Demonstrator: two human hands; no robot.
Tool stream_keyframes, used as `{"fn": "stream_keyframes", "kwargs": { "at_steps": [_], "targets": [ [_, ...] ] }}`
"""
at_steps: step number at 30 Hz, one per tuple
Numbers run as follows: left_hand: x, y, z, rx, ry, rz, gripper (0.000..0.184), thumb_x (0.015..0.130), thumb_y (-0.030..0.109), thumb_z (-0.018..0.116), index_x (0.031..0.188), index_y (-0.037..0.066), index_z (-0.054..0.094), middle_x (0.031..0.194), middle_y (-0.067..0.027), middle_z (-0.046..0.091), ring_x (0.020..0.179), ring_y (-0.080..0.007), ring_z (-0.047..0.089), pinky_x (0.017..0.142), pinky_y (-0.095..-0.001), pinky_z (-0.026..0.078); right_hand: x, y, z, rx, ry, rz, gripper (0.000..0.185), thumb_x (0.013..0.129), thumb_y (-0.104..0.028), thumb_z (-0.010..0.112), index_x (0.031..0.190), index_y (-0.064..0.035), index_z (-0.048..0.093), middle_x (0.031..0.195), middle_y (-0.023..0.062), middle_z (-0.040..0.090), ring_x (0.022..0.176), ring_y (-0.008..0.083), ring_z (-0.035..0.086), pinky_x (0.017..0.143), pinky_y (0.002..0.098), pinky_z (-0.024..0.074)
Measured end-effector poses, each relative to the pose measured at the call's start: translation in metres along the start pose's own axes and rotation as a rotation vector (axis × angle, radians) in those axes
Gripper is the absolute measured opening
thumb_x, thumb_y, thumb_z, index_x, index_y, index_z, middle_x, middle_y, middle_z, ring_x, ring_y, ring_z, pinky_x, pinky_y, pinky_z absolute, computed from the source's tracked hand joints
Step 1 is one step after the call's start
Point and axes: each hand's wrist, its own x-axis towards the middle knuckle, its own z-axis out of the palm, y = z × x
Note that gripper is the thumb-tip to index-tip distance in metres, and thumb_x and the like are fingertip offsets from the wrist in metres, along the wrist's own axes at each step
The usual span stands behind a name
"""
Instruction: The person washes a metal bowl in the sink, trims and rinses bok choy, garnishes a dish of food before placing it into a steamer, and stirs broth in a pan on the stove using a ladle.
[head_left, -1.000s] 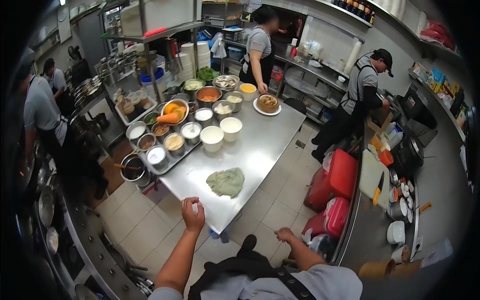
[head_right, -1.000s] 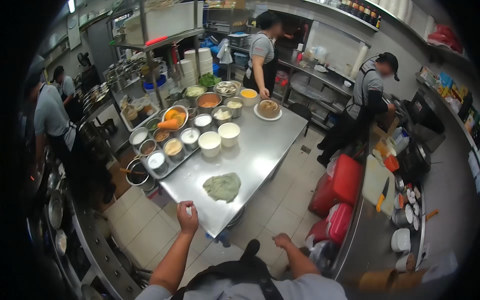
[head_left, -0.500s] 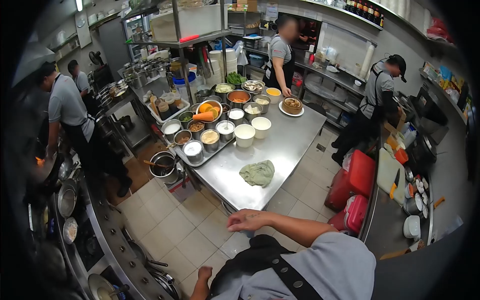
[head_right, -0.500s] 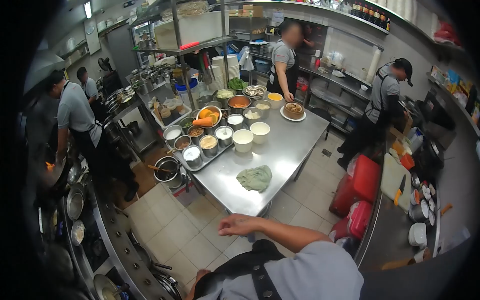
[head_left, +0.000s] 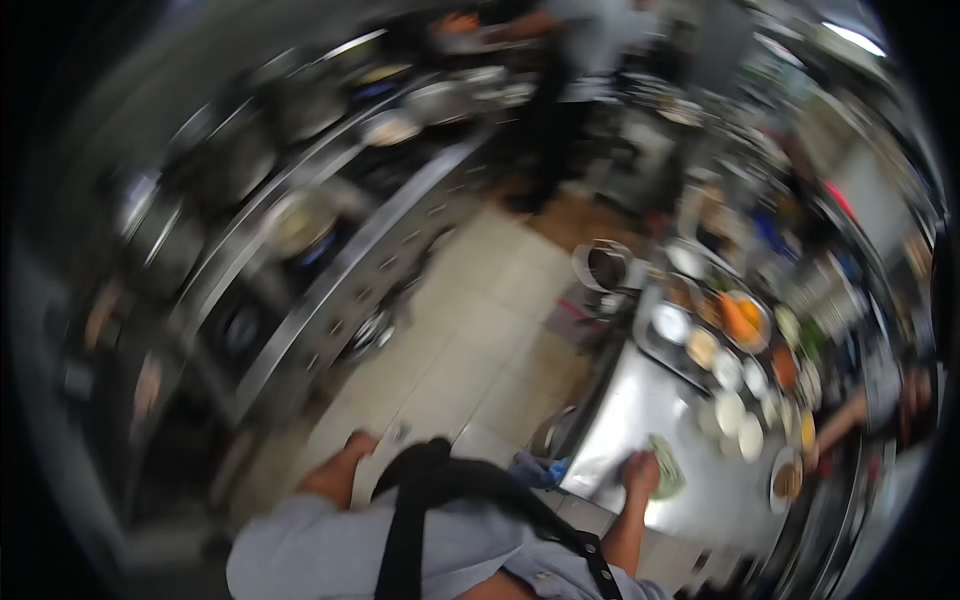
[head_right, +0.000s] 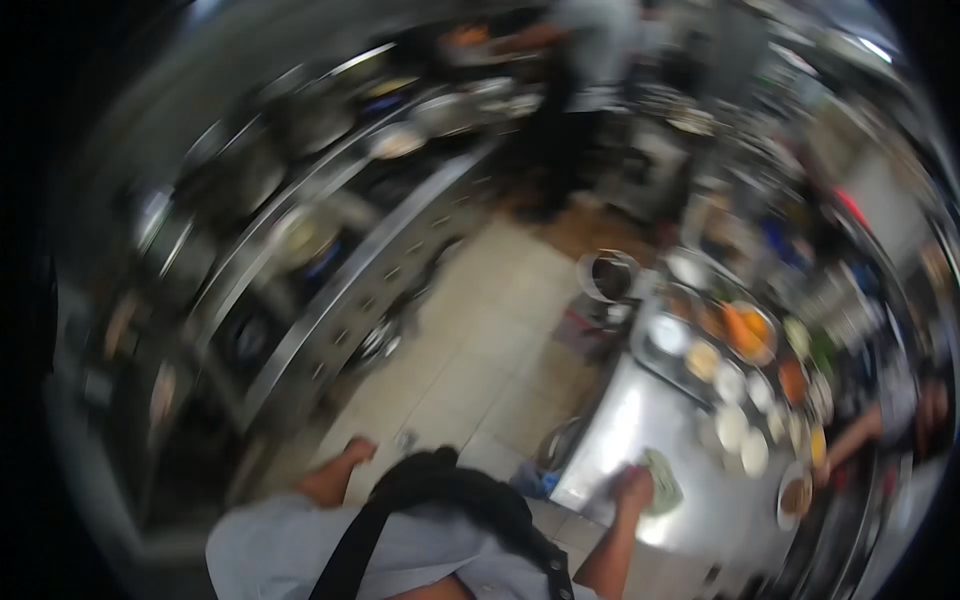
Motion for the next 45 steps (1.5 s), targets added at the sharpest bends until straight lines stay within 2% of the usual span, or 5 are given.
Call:
{"fn": "stream_keyframes", "kwargs": {
  "at_steps": [3,11,20,28,45],
  "targets": [
    [0.013,-0.027,0.026,0.120,0.292,0.516,0.031,0.079,0.035,0.057,0.076,0.005,0.067,0.081,-0.0191,0.067,0.082,-0.0359,0.065,0.073,-0.0466,0.049,0.015,0.002,-0.020,-0.034,-0.116,-0.151,0.035,0.084,-0.036,0.064,0.083,-0.0014,0.063,0.082,0.0217,0.065,0.080,0.0382,0.063,0.073,0.0462,0.0480],
    [-0.058,-0.007,-0.038,-0.962,0.130,-0.187,0.025,0.082,0.029,0.061,0.086,0.005,0.063,0.077,-0.0074,0.065,0.059,-0.0209,0.062,0.052,-0.0379,0.049,0.019,-0.239,-0.027,0.710,-0.769,-0.393,0.033,0.091,-0.033,0.062,0.096,-0.0005,0.062,0.072,0.0049,0.063,0.065,0.0111,0.060,0.057,0.0244,0.0444],
    [-0.020,-0.013,-0.252,-1.777,0.436,0.056,0.055,0.091,0.055,0.049,0.120,0.008,0.051,0.103,-0.0092,0.064,0.083,-0.0173,0.062,0.068,-0.0360,0.049,-0.070,-0.572,0.107,0.975,-1.786,-0.205,0.065,0.094,-0.059,0.040,0.119,-0.0002,0.051,0.107,0.0166,0.065,0.096,0.0252,0.064,0.078,0.0380,0.0497],
    [0.008,-0.016,-0.320,-1.836,0.429,0.145,0.037,0.092,0.042,0.055,0.107,0.008,0.054,0.091,-0.0069,0.068,0.069,-0.0166,0.064,0.058,-0.0317,0.050,-0.115,-0.740,0.188,0.920,-2.114,0.009,0.035,0.095,-0.038,0.052,0.102,-0.0036,0.055,0.076,0.0058,0.059,0.057,0.0139,0.056,0.046,0.0270,0.0461],
    [0.007,0.001,-0.344,-1.783,0.522,-0.023,0.027,0.094,0.030,0.054,0.107,0.006,0.056,0.089,-0.0056,0.067,0.064,-0.0118,0.060,0.053,-0.0250,0.049,-0.028,-0.759,0.102,0.084,-0.740,-1.482,0.040,0.083,-0.015,0.061,0.121,-0.0024,0.052,0.084,0.0227,0.064,0.083,0.0433,0.061,0.073,0.0482,0.0482]
  ]
}}
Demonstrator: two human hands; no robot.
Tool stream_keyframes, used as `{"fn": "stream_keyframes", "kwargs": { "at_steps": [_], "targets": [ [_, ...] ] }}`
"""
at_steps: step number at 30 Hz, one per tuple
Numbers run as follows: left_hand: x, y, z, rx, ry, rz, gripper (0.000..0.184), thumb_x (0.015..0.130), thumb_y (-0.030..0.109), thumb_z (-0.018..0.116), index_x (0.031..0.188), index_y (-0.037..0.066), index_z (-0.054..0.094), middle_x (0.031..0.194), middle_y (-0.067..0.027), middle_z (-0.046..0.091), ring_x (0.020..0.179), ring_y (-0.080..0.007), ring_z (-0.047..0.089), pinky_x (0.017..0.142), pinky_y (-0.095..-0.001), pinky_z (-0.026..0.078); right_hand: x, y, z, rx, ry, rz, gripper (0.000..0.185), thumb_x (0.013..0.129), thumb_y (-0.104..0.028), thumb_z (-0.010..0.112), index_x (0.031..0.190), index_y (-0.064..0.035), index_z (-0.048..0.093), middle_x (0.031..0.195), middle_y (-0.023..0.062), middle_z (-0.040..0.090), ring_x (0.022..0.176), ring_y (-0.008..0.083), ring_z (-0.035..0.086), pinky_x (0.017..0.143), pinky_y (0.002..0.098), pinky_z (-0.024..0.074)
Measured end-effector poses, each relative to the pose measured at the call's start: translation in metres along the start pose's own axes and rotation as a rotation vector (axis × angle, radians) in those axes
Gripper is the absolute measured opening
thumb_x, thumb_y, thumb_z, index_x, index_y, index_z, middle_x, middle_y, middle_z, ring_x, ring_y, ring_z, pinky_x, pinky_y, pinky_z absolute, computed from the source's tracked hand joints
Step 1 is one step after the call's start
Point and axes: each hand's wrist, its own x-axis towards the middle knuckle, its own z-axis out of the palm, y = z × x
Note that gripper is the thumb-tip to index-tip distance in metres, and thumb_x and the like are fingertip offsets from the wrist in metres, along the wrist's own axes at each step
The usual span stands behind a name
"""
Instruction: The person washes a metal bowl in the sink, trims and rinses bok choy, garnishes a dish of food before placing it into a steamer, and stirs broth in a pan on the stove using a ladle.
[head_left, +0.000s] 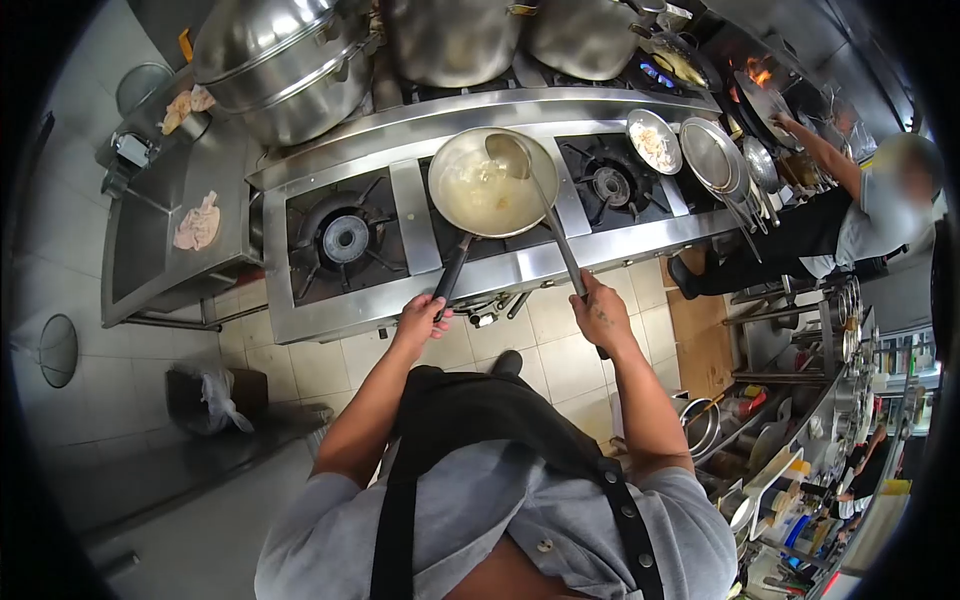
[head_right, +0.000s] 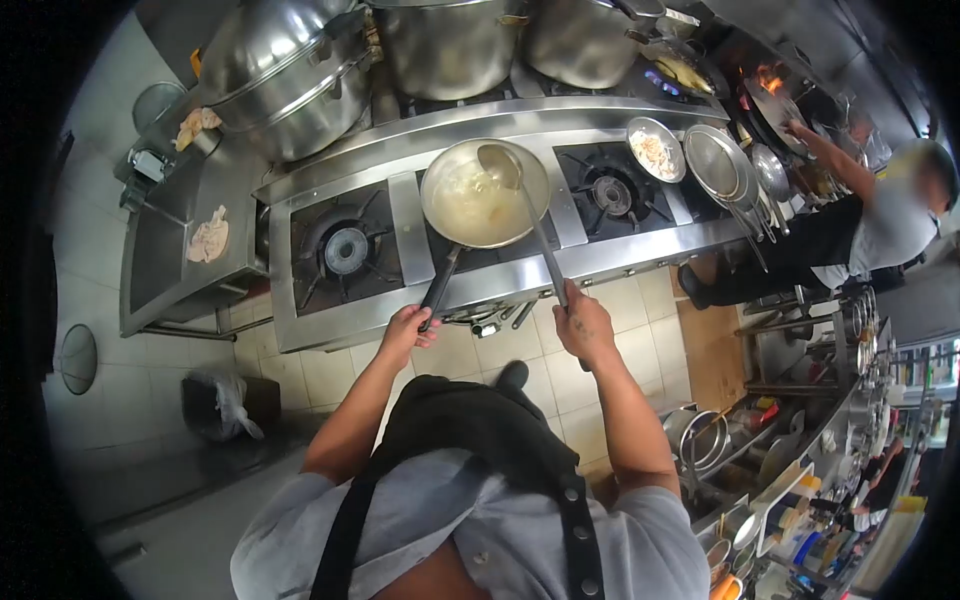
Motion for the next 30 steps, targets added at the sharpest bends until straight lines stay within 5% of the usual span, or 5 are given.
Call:
{"fn": "stream_keyframes", "kwargs": {
  "at_steps": [3,7,11,21,30],
  "targets": [
    [0.004,-0.003,0.007,-0.013,0.058,0.017,0.027,0.094,0.031,0.055,0.104,0.005,0.056,0.083,-0.0068,0.067,0.059,-0.0113,0.058,0.048,-0.0238,0.047,0.007,0.022,-0.005,-0.041,-0.020,-0.096,0.037,0.085,-0.016,0.059,0.118,-0.0012,0.052,0.077,0.0215,0.063,0.072,0.0382,0.064,0.067,0.0468,0.0505],
    [0.004,0.002,0.018,-0.040,0.168,0.003,0.025,0.093,0.032,0.057,0.096,0.006,0.057,0.077,-0.0051,0.066,0.051,-0.0087,0.053,0.044,-0.0233,0.043,0.019,0.016,-0.027,0.661,-0.335,0.222,0.017,0.087,-0.013,0.060,0.095,0.0015,0.057,0.063,0.0043,0.054,0.042,0.0121,0.050,0.041,0.0278,0.0419],
    [0.003,0.003,0.022,-0.070,0.234,-0.011,0.024,0.093,0.030,0.057,0.094,0.006,0.055,0.072,-0.0054,0.062,0.047,-0.0089,0.049,0.041,-0.0236,0.039,0.043,0.038,-0.029,1.001,-0.571,0.359,0.013,0.089,-0.012,0.059,0.098,-0.0032,0.059,0.062,-0.0006,0.052,0.042,0.0074,0.047,0.037,0.0247,0.0378],
    [0.005,0.010,0.016,-0.021,0.160,-0.054,0.027,0.093,0.034,0.058,0.090,0.007,0.057,0.065,-0.0026,0.059,0.042,-0.0070,0.046,0.037,-0.0222,0.035,0.024,0.009,-0.056,0.517,-0.380,0.176,0.039,0.092,-0.016,0.057,0.128,-0.0004,0.053,0.060,0.0011,0.049,0.041,0.0085,0.045,0.040,0.0242,0.0380],
    [0.009,0.019,0.009,-0.165,-0.058,-0.186,0.035,0.093,0.037,0.057,0.105,0.005,0.060,0.057,-0.0031,0.051,0.038,-0.0099,0.041,0.035,-0.0246,0.029,0.024,0.016,-0.058,0.592,-0.371,0.320,0.039,0.099,-0.025,0.050,0.129,-0.0011,0.053,0.059,0.0005,0.050,0.037,0.0077,0.043,0.036,0.0220,0.0347]
  ]
}}
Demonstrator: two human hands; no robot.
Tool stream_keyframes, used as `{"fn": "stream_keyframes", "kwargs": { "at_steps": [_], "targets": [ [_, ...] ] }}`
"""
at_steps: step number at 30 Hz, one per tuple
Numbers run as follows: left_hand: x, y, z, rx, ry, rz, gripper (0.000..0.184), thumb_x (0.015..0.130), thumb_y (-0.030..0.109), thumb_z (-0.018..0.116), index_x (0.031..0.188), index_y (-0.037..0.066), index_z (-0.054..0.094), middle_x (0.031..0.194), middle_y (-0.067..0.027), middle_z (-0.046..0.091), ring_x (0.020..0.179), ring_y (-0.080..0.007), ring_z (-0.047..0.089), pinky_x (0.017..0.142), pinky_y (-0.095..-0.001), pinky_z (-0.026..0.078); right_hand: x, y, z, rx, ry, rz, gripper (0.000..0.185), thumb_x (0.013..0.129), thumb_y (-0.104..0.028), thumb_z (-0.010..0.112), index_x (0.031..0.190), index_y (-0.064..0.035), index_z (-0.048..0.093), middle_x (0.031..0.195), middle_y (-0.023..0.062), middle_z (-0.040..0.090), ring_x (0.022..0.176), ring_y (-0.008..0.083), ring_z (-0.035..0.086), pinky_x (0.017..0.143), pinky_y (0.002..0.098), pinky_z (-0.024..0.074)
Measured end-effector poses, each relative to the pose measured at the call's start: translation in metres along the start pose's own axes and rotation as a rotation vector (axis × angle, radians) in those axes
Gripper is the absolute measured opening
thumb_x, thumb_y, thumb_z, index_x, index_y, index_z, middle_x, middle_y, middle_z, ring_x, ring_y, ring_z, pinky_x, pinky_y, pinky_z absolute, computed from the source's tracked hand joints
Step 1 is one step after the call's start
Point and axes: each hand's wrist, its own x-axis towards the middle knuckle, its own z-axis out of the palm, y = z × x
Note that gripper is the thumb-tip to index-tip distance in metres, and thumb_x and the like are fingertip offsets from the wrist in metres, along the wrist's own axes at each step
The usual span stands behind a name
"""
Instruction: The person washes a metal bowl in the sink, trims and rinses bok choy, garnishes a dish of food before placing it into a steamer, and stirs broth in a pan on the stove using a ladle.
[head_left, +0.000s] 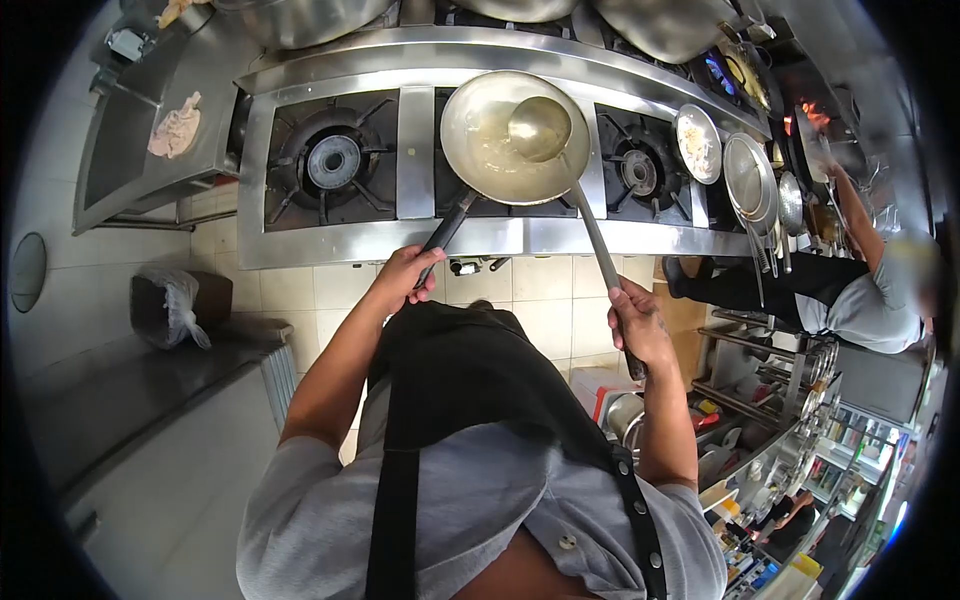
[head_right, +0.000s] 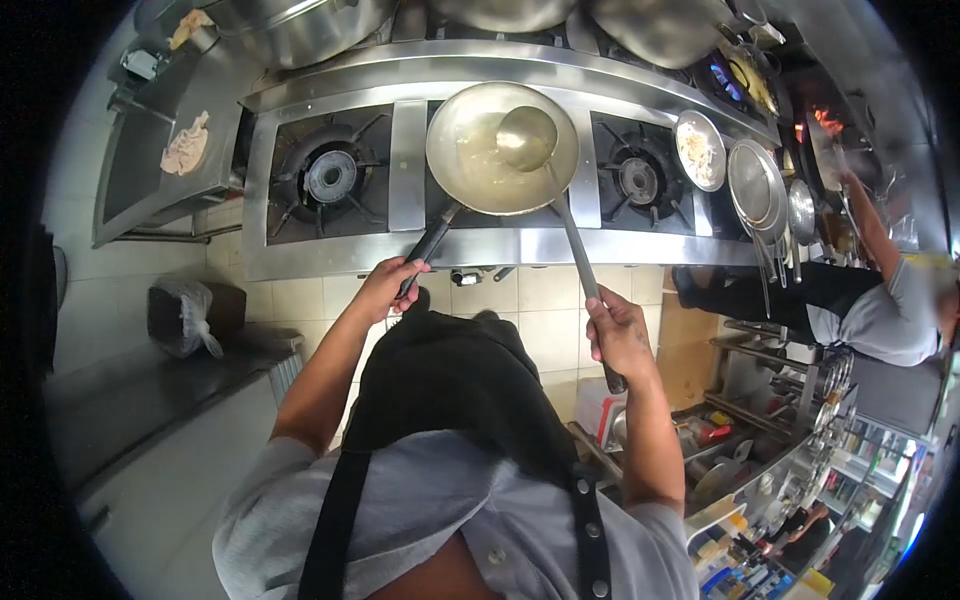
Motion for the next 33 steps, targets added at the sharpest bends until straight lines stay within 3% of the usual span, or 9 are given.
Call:
{"fn": "stream_keyframes", "kwargs": {
  "at_steps": [5,14,20,23,26,27,29,31,33],
  "targets": [
    [0.001,0.001,-0.004,0.006,-0.052,0.016,0.034,0.093,0.039,0.057,0.101,0.006,0.058,0.057,-0.0018,0.050,0.038,-0.0084,0.039,0.034,-0.0234,0.028,0.005,-0.004,0.007,0.068,0.011,0.054,0.036,0.099,-0.024,0.049,0.129,-0.0039,0.054,0.059,0.0003,0.051,0.037,0.0083,0.043,0.035,0.0227,0.0350],
    [0.004,-0.004,-0.006,0.055,-0.044,0.067,0.031,0.093,0.037,0.058,0.090,0.007,0.055,0.057,-0.0008,0.049,0.039,-0.0076,0.038,0.034,-0.0240,0.028,0.023,-0.015,0.023,0.080,0.020,0.186,0.023,0.097,-0.022,0.051,0.106,-0.0029,0.061,0.056,0.0008,0.050,0.036,0.0091,0.044,0.035,0.0249,0.0353],
    [0.006,-0.005,-0.005,0.092,-0.041,0.093,0.030,0.095,0.035,0.056,0.085,0.006,0.051,0.055,-0.0008,0.048,0.039,-0.0078,0.038,0.035,-0.0250,0.029,0.028,-0.010,0.042,-0.061,0.061,0.135,0.025,0.097,-0.024,0.052,0.104,-0.0018,0.060,0.054,0.0005,0.047,0.036,0.0078,0.043,0.034,0.0254,0.0334],
    [0.008,-0.007,-0.006,0.115,-0.050,0.098,0.031,0.095,0.036,0.056,0.087,0.006,0.051,0.056,-0.0007,0.049,0.039,-0.0078,0.038,0.035,-0.0245,0.030,0.030,-0.006,0.058,-0.277,0.143,0.041,0.029,0.097,-0.024,0.050,0.108,0.0009,0.060,0.058,0.0096,0.057,0.042,0.0216,0.055,0.042,0.0329,0.0443],
    [0.008,-0.005,-0.007,0.118,-0.058,0.069,0.030,0.095,0.036,0.056,0.090,0.006,0.052,0.058,-0.0011,0.050,0.039,-0.0076,0.038,0.035,-0.0242,0.030,0.041,0.008,0.072,-0.654,0.357,-0.239,0.030,0.096,-0.022,0.049,0.112,0.0022,0.059,0.071,0.0219,0.064,0.063,0.0389,0.064,0.060,0.0412,0.0510],
    [0.008,-0.006,-0.008,0.135,-0.062,0.066,0.037,0.094,0.042,0.056,0.103,0.006,0.056,0.058,-0.0012,0.047,0.040,-0.0071,0.037,0.035,-0.0216,0.027,0.036,-0.006,0.077,-0.640,0.368,-0.103,0.030,0.096,-0.020,0.049,0.114,0.0023,0.059,0.084,0.0288,0.064,0.084,0.0475,0.061,0.073,0.0454,0.0504],
    [0.007,-0.001,-0.011,0.157,-0.082,0.030,0.037,0.094,0.042,0.056,0.101,0.006,0.057,0.059,-0.0015,0.049,0.040,-0.0072,0.039,0.035,-0.0216,0.028,0.039,-0.001,0.072,-0.560,0.322,-0.132,0.030,0.096,-0.020,0.049,0.112,0.0032,0.059,0.078,0.0259,0.063,0.076,0.0438,0.062,0.069,0.0438,0.0504],
    [0.007,0.002,-0.014,0.185,-0.117,0.011,0.036,0.093,0.042,0.056,0.099,0.007,0.056,0.061,-0.0022,0.053,0.042,-0.0075,0.043,0.036,-0.0218,0.030,0.036,-0.003,0.068,-0.424,0.254,-0.135,0.027,0.096,-0.020,0.050,0.104,0.0039,0.060,0.061,0.0154,0.058,0.051,0.0277,0.059,0.051,0.0366,0.0479],
    [0.011,0.002,-0.021,0.222,-0.166,0.013,0.036,0.092,0.043,0.056,0.096,0.007,0.055,0.065,-0.0031,0.059,0.044,-0.0081,0.047,0.037,-0.0224,0.034,0.024,-0.023,0.067,-0.174,0.208,0.014,0.025,0.097,-0.020,0.051,0.099,0.0024,0.061,0.055,0.0086,0.052,0.041,0.0178,0.050,0.042,0.0312,0.0413]
  ]
}}
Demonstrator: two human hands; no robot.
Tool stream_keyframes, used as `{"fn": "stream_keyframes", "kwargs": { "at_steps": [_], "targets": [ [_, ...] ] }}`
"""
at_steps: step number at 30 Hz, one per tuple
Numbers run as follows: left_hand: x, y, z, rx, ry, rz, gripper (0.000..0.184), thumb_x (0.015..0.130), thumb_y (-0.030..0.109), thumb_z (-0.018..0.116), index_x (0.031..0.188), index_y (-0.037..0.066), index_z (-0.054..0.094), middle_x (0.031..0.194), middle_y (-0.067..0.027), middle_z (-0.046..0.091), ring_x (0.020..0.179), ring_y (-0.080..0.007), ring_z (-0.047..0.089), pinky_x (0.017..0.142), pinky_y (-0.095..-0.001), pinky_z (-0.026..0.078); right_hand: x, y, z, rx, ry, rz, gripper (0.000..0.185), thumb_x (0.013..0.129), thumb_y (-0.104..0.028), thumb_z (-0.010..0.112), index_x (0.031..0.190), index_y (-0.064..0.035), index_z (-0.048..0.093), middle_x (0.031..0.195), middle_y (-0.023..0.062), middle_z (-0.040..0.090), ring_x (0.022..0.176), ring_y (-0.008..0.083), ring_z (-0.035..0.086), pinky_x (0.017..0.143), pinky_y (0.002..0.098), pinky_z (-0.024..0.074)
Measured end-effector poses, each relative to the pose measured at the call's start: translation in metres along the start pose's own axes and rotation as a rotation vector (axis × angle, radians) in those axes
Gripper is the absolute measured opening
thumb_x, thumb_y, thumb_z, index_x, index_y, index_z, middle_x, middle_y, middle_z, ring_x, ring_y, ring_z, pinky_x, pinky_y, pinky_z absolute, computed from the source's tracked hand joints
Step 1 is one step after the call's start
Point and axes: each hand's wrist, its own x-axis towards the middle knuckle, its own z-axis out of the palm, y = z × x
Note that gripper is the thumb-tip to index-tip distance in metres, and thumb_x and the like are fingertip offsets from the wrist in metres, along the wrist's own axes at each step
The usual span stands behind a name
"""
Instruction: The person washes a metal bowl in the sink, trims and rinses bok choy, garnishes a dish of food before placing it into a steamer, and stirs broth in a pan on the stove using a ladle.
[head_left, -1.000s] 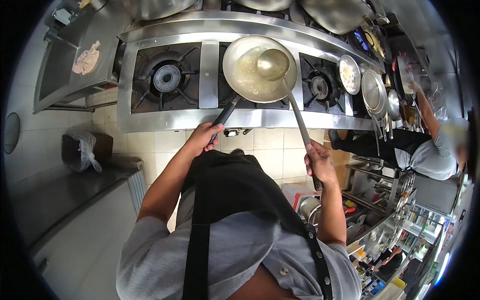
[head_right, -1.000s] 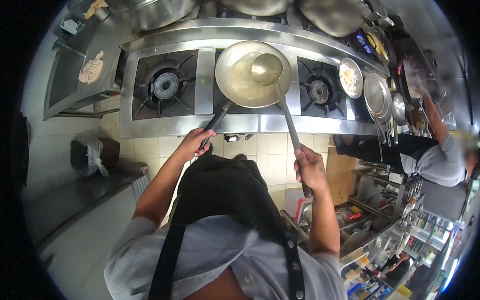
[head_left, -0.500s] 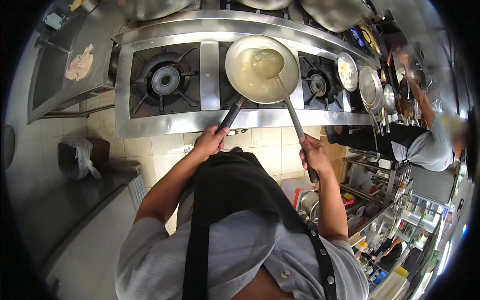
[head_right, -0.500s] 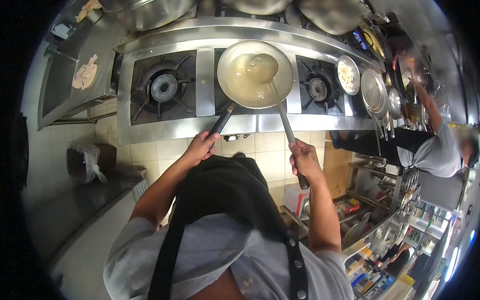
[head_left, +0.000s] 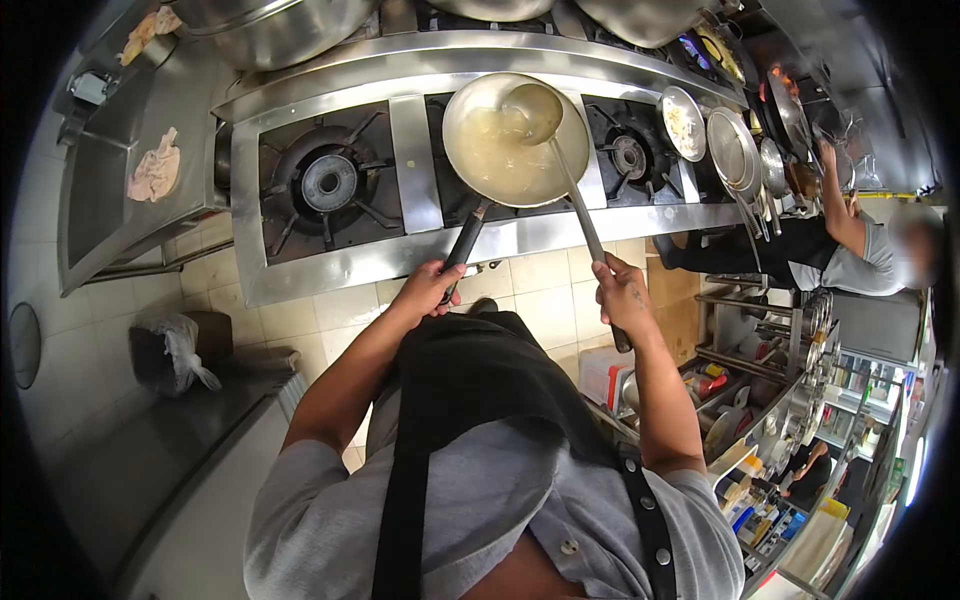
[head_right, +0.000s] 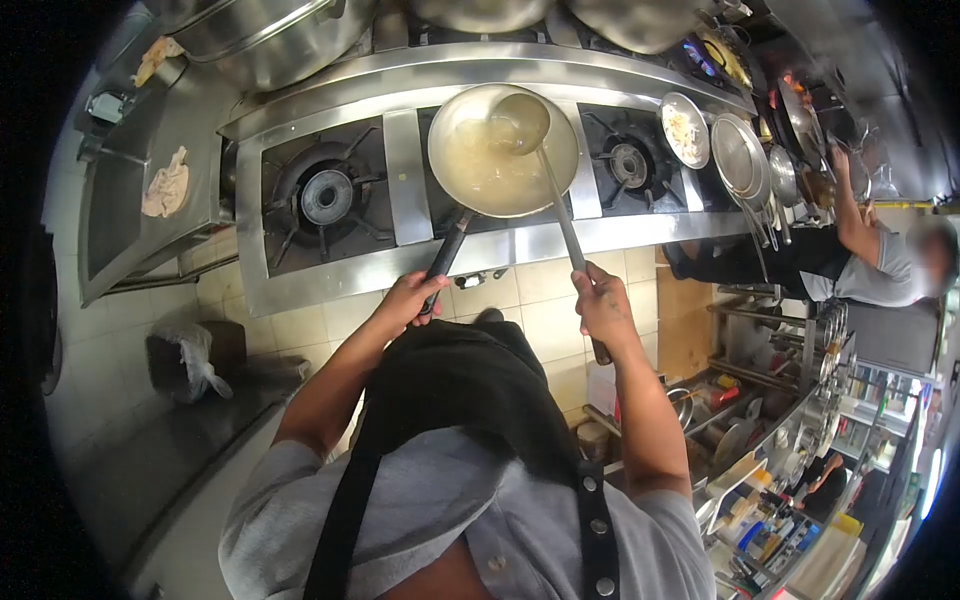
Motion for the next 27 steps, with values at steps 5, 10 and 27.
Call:
{"fn": "stream_keyframes", "kwargs": {
  "at_steps": [5,10,27],
  "targets": [
    [-0.002,0.002,-0.009,0.066,-0.024,0.005,0.034,0.093,0.041,0.056,0.100,0.007,0.057,0.073,-0.0034,0.065,0.048,-0.0077,0.052,0.040,-0.0217,0.037,-0.014,-0.009,-0.005,0.147,-0.080,0.138,0.024,0.097,-0.021,0.051,0.098,0.0009,0.061,0.052,0.0020,0.048,0.032,0.0094,0.042,0.033,0.0254,0.0327],
    [-0.009,0.009,-0.011,0.102,-0.026,0.016,0.034,0.093,0.039,0.057,0.103,0.007,0.058,0.074,-0.0030,0.066,0.049,-0.0071,0.051,0.042,-0.0211,0.038,-0.006,0.001,0.007,0.126,-0.093,0.163,0.029,0.097,-0.023,0.051,0.106,0.0033,0.059,0.052,0.0028,0.048,0.033,0.0103,0.043,0.033,0.0263,0.0338],
    [-0.010,0.017,-0.020,0.150,-0.097,0.100,0.034,0.094,0.038,0.057,0.100,0.005,0.061,0.075,-0.0070,0.066,0.053,-0.0071,0.056,0.045,-0.0200,0.043,-0.025,-0.010,0.032,-0.028,0.050,0.127,0.031,0.095,-0.026,0.050,0.101,0.0026,0.061,0.053,0.0084,0.051,0.044,0.0200,0.055,0.041,0.0324,0.0442]
  ]
}}
